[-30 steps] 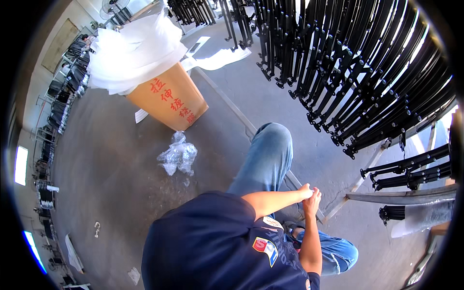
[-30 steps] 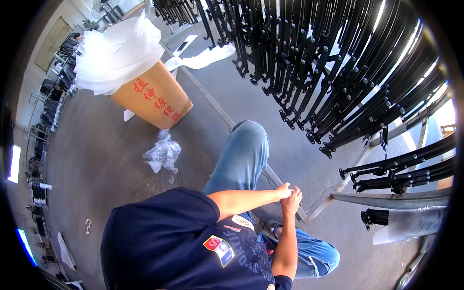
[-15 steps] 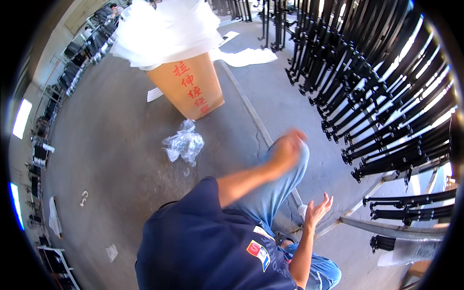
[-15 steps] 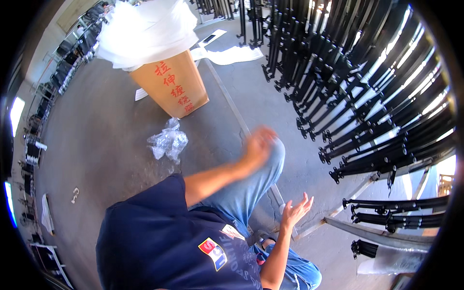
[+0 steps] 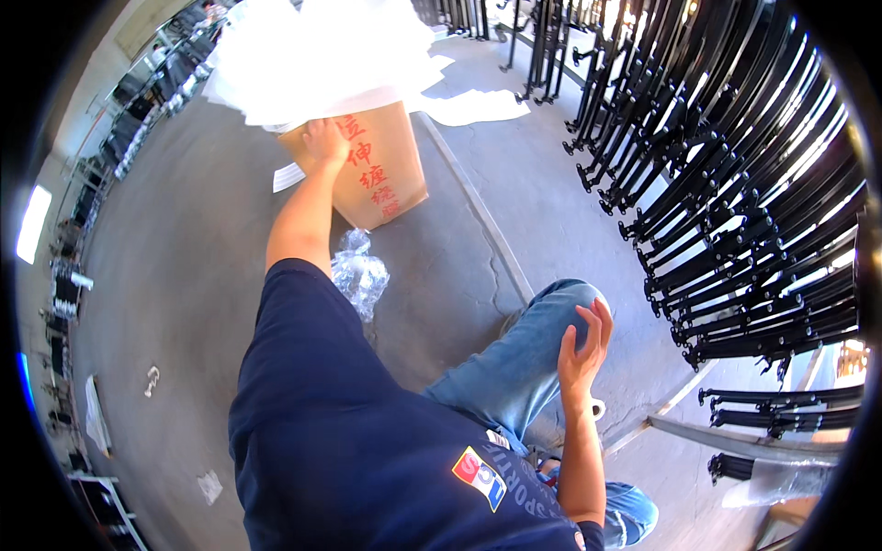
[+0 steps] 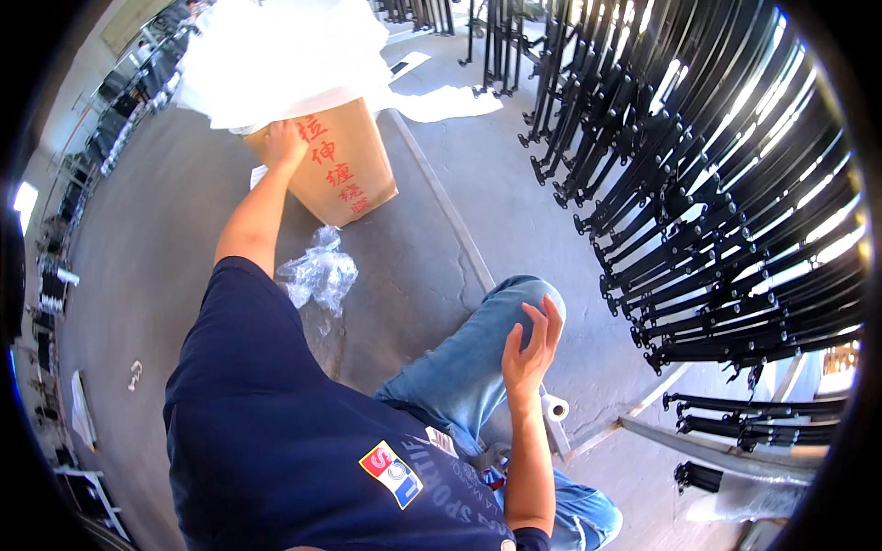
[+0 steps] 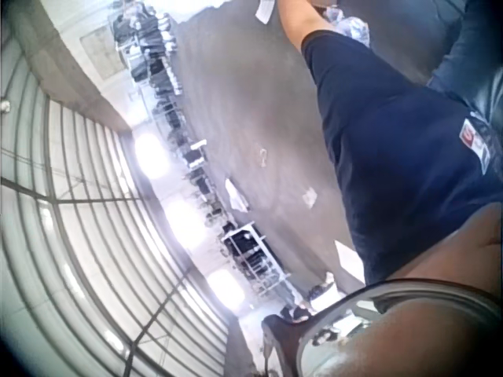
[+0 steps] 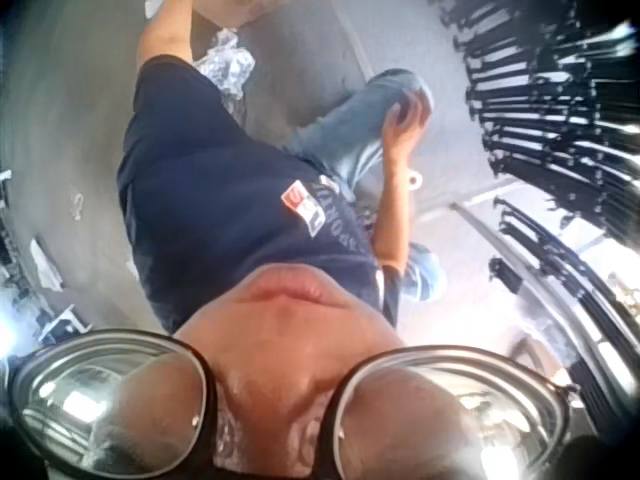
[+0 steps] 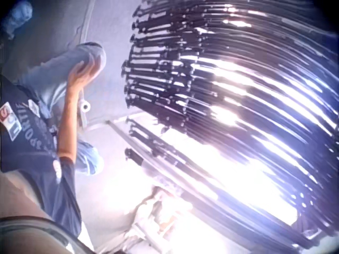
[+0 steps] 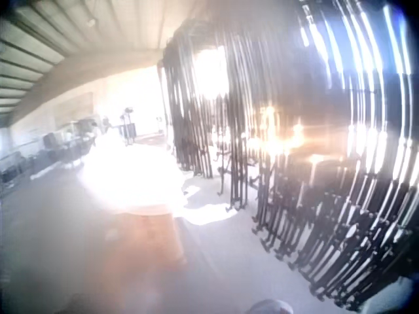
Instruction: The person wraps black metal rods with white foam sheets and then secures the foam by wrapping it with plastic wrap from a small roll.
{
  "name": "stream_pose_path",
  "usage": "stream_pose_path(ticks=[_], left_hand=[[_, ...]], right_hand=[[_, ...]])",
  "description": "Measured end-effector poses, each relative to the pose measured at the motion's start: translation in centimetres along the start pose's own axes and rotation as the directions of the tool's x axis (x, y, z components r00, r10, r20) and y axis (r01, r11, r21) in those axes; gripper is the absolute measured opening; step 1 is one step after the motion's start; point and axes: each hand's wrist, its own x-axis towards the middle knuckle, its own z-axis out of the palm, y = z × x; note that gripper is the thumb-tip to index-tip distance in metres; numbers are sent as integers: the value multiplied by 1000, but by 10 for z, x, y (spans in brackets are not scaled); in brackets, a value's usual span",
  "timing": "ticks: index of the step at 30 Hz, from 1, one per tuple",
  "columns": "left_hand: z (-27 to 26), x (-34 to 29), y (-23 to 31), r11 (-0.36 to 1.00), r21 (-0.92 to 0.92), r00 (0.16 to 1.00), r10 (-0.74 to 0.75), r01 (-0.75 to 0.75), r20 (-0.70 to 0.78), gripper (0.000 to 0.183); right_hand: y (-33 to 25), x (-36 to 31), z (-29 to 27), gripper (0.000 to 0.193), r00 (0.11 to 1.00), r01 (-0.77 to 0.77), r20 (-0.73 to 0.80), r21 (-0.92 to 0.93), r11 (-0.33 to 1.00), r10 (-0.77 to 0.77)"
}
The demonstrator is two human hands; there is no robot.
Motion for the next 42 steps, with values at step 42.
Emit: stream_pose_path(ticks=[42], left_hand=[[-224,-245,50,687,-446,683,702,-574,202,28]], right_hand=[[-85,72,-49,58,943,307,-227,309,900,-243]])
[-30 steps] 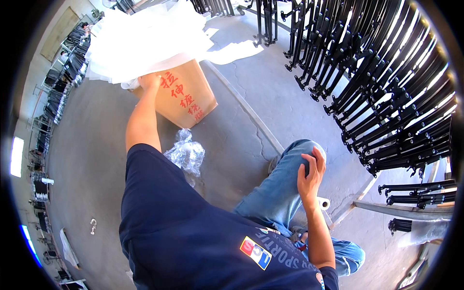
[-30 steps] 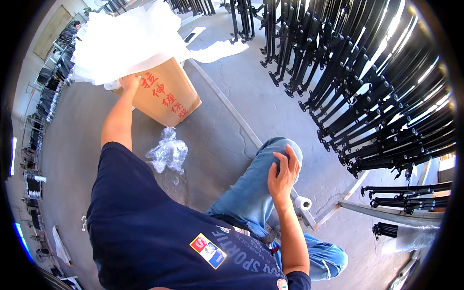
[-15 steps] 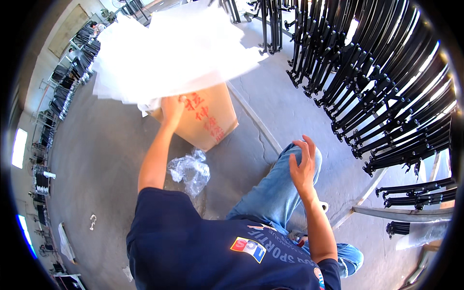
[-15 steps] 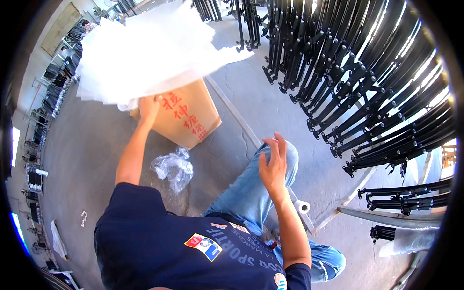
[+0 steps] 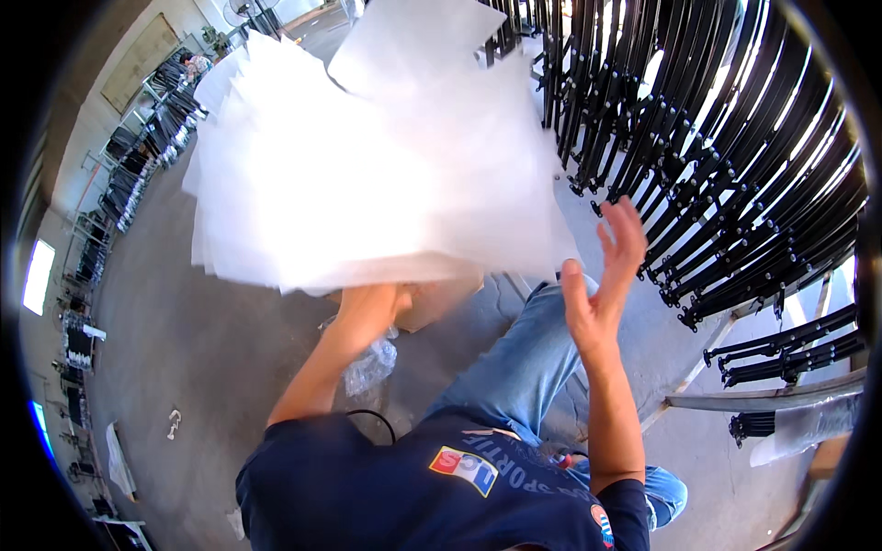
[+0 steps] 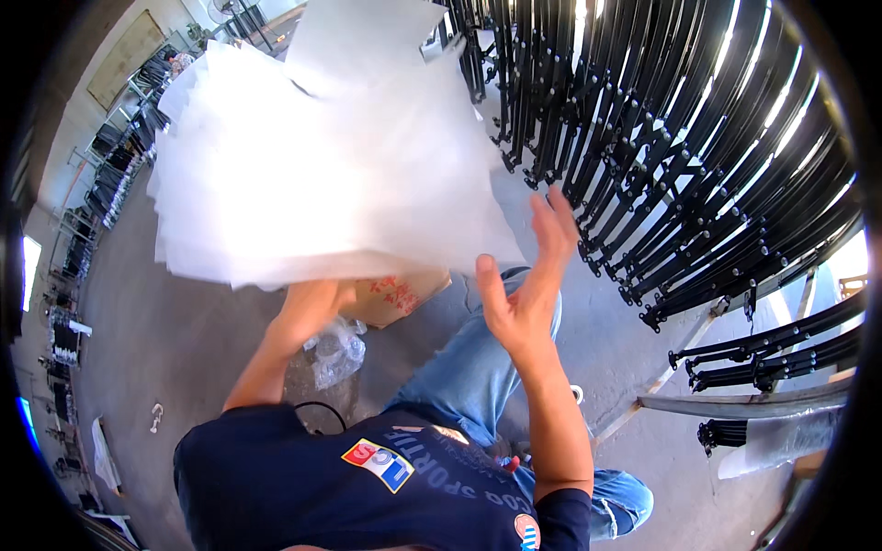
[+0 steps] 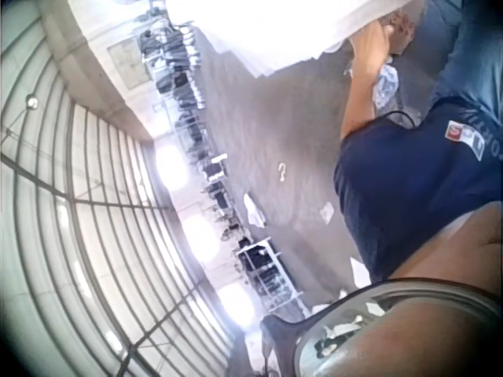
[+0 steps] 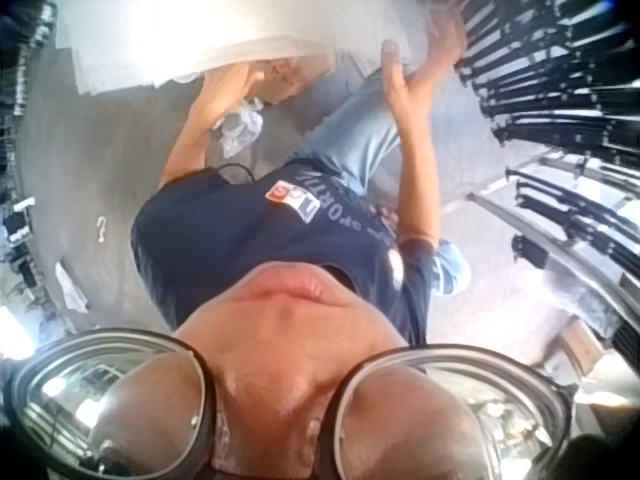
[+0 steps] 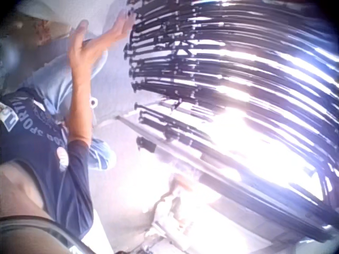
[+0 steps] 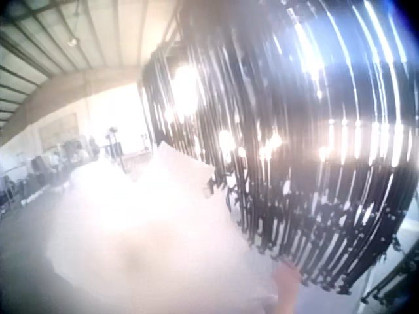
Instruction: The person wraps black metal rods with white foam sheets and then secures the foam by wrapping it with plastic wrap from a small roll.
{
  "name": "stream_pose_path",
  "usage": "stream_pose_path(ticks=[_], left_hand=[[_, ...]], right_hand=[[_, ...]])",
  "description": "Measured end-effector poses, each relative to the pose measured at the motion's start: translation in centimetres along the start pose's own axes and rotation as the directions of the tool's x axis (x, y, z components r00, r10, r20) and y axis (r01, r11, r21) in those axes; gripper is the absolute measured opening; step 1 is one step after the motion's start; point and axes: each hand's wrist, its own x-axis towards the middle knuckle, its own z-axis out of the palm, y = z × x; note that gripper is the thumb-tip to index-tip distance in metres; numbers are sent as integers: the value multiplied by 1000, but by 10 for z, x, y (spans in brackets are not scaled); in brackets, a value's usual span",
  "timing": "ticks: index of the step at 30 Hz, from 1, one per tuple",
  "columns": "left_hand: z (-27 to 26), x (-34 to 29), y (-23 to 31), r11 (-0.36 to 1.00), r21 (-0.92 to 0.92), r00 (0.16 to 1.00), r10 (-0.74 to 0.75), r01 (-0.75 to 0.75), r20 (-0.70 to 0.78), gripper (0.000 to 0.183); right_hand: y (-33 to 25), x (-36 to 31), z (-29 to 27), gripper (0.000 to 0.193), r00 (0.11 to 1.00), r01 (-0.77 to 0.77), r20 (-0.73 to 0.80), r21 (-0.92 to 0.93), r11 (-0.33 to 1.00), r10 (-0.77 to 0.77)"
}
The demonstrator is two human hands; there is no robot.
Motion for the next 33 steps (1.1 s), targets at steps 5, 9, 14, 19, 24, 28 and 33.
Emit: stream_pose_path(ticks=[5,9,14,19,24,28,33], left_hand=[[-187,6,35,709,-685,529,651,-167,545,38],[-159,161,-2,920,-114,870,305,-374,-388,44],[-72,231,-97,992,128,991,4,14,-136,35],[-32,226,-111,993,-62,978,-108,99,-180,29],[-28,207,-94,994,-53,988,-105,100,-109,28],[-54,188,-60,995,95,995,-35,44,-92,28],[-87,105,38,999,36,997,40,-38,-73,26]], right_hand=[[-38,38,-5,64,990,138,14,-6,990,-137],[-39,73,27,54,950,180,293,-222,958,-110],[7,36,76,57,865,114,496,-331,937,70],[20,32,72,91,952,-196,57,-636,746,299],[46,29,57,96,810,-570,179,14,822,559],[52,30,67,88,903,-401,191,52,914,385],[31,48,73,74,919,-367,198,125,922,339]])
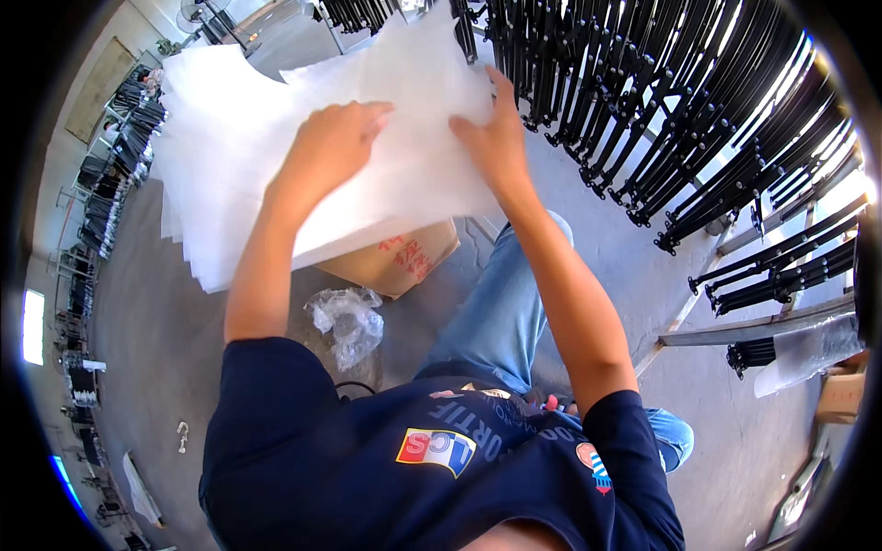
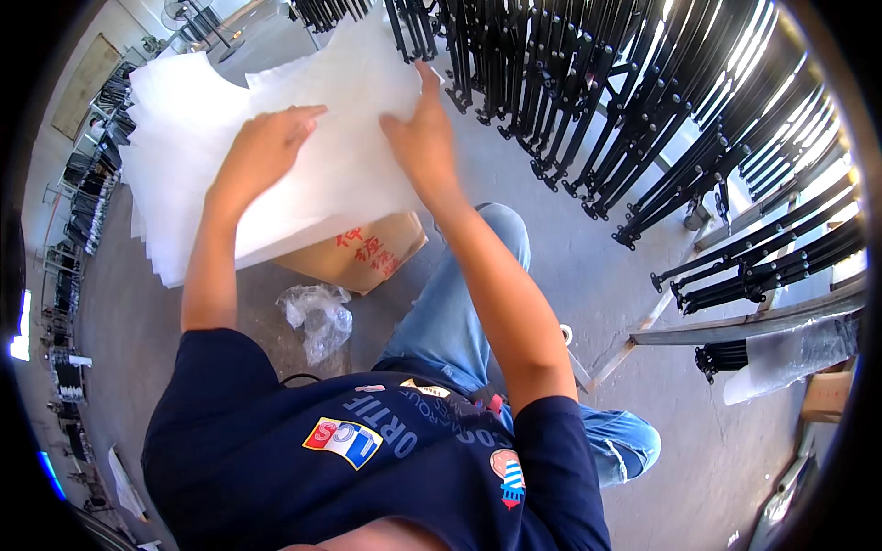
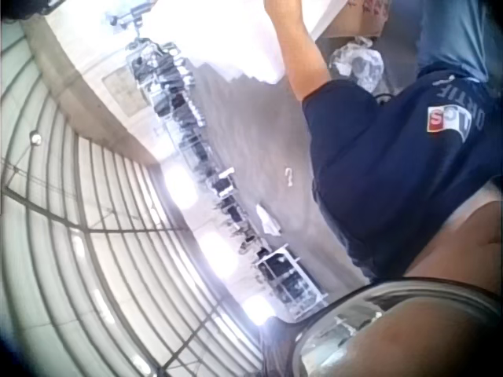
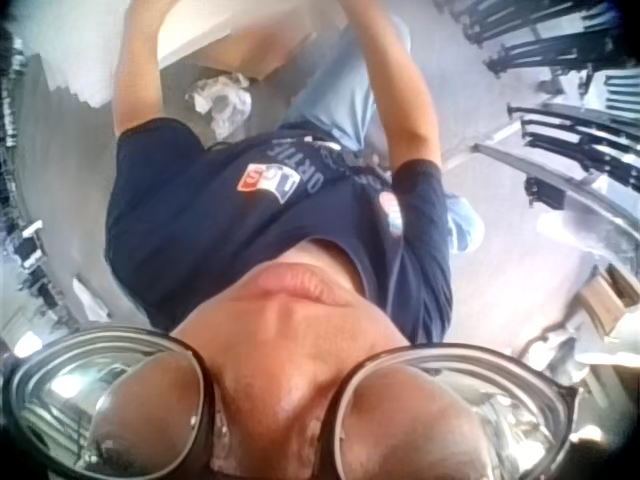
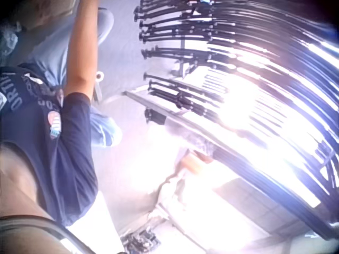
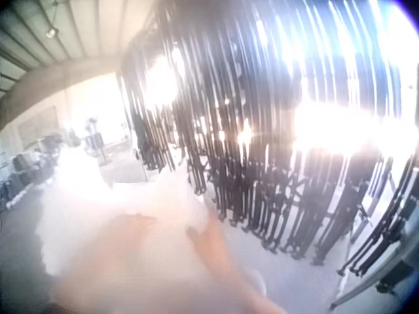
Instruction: The person wraps black metal rods with white foam sheets and then secures the foam by wrapping it with plastic wrap from a small roll.
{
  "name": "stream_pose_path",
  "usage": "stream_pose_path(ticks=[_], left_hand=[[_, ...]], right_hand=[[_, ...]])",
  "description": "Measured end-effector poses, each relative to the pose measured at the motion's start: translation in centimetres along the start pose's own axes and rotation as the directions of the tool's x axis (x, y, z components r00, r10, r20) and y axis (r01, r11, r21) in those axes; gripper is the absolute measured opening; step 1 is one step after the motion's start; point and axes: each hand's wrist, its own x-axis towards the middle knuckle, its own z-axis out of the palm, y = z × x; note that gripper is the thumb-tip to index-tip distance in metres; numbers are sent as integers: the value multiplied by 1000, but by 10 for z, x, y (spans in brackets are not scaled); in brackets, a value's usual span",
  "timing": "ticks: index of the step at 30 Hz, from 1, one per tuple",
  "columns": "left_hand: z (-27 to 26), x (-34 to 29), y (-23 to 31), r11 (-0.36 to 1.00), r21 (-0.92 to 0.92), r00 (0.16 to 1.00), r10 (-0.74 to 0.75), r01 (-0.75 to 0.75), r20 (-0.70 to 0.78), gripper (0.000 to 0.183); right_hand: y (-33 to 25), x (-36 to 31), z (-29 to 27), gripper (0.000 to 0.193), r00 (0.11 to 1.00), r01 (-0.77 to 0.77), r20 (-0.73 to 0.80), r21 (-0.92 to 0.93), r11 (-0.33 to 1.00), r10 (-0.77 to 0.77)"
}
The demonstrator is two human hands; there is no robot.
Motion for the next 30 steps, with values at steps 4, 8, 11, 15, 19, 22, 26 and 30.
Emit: stream_pose_path(ticks=[4,8,11,15,19,22,26,30], left_hand=[[14,-21,29,987,-156,998,25,-33,-53,25],[44,-27,24,976,-220,996,-28,7,-89,27],[49,-33,21,974,-226,982,-67,25,-179,27],[45,-32,64,964,-242,905,-5,-108,-425,37],[55,-46,147,894,-270,904,260,-359,-340,45],[69,-51,183,698,-478,846,429,-533,-316,43],[58,-44,198,557,-449,714,521,-699,-467,45],[44,-29,209,668,-274,690,499,-692,-525,57]], right_hand=[[8,18,11,65,995,69,-66,-76,995,-74],[41,0,5,55,909,284,-196,-352,892,-367],[5,-33,-27,51,949,186,-232,-137,973,-215],[-33,-69,-72,50,993,22,-120,56,998,-15],[-56,-108,-110,54,957,-223,-126,251,942,261],[-55,-123,-135,36,939,-158,-302,40,987,163],[-61,-167,-208,30,902,-299,-307,61,952,303],[-76,-266,-291,19,888,-314,-337,53,948,313]])
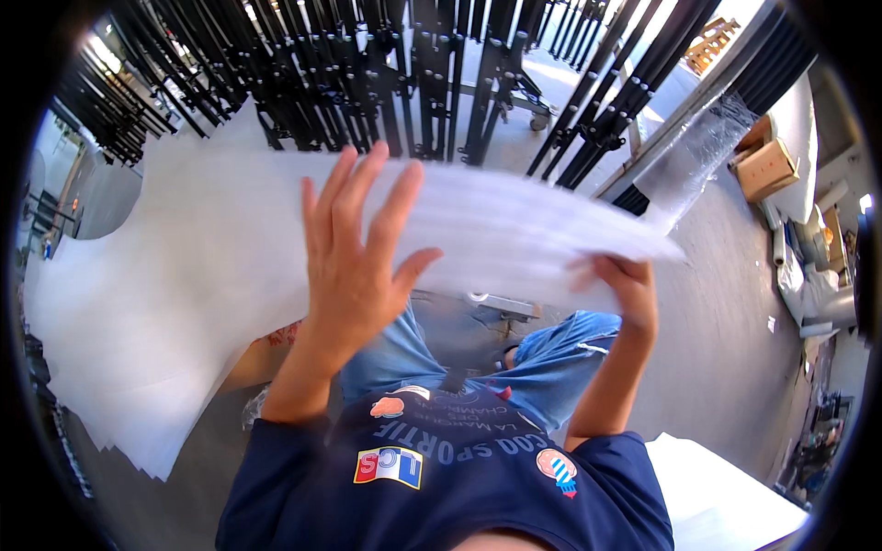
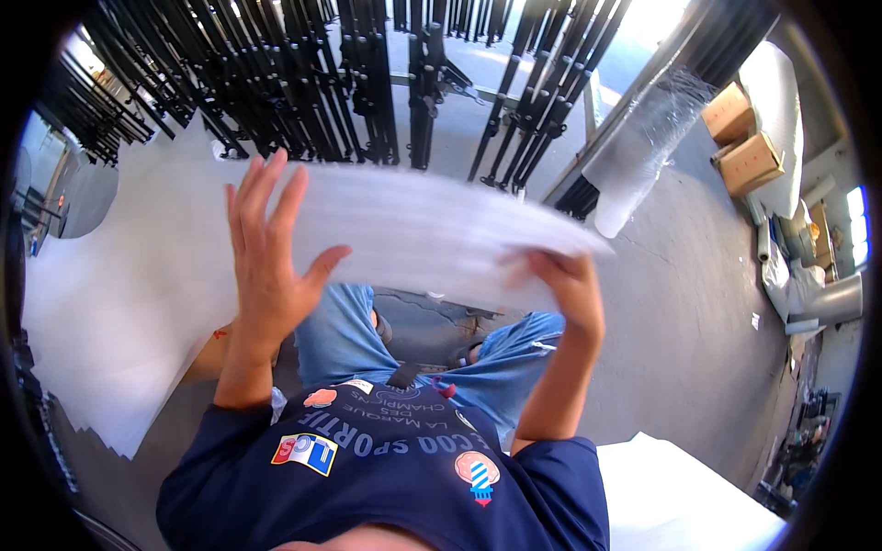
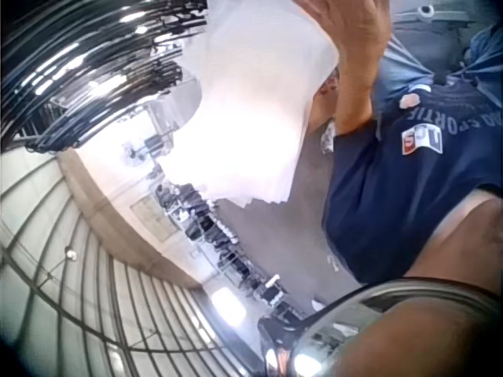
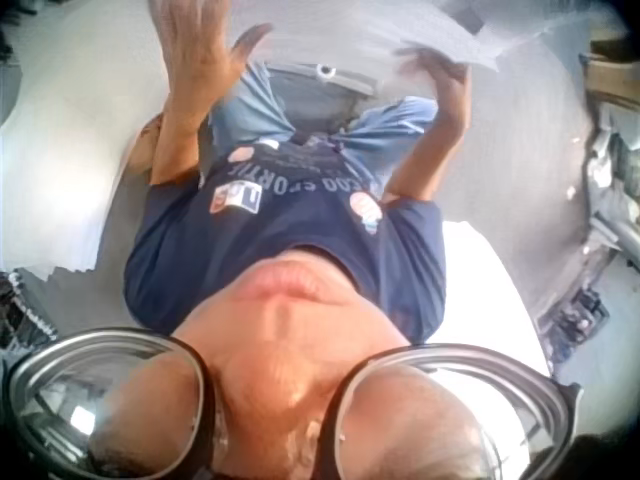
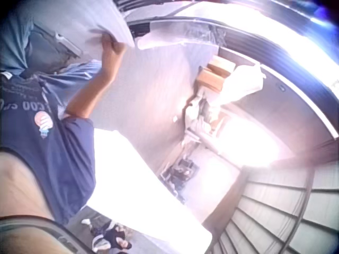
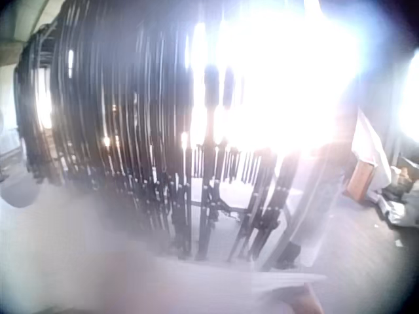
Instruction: The person wraps black metal rods with white foam sheets and then secures the foam by wrapping it with plastic wrap from a small roll.
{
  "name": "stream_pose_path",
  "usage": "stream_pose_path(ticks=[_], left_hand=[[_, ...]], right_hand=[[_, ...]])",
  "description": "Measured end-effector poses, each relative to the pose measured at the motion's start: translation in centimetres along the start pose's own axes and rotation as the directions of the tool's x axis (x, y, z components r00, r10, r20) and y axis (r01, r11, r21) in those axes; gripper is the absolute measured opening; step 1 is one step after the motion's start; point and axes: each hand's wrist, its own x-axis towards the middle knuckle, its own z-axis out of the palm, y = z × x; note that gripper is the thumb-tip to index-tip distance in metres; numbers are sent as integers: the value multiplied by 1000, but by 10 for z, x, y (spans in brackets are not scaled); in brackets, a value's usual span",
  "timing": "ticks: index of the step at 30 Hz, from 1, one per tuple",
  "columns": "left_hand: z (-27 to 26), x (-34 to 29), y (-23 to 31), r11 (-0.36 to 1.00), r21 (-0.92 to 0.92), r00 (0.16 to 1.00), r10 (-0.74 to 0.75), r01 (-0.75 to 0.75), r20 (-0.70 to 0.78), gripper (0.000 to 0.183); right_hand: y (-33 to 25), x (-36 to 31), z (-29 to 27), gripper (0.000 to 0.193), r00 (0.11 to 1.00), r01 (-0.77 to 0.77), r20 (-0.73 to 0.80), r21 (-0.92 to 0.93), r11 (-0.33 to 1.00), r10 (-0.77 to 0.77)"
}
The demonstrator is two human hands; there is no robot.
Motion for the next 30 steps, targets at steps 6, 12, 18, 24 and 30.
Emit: stream_pose_path(ticks=[6,12,18,24,30], left_hand=[[34,14,-30,980,-198,968,50,-1,244,8],[65,13,-15,910,-313,903,353,-271,245,5],[42,0,-5,947,-129,946,306,-293,103,28],[-46,-110,-110,806,510,905,-409,301,113,71],[-2,-310,-172,889,174,795,-456,423,400,70]], right_hand=[[-2,-58,-58,34,912,-215,-410,-420,882,27],[-71,-17,35,61,928,112,-19,-938,327,-372],[-12,15,81,17,992,79,123,-825,560,42],[45,10,37,9,865,-159,271,-652,742,423],[68,8,33,15,795,-295,321,-537,791,514]])
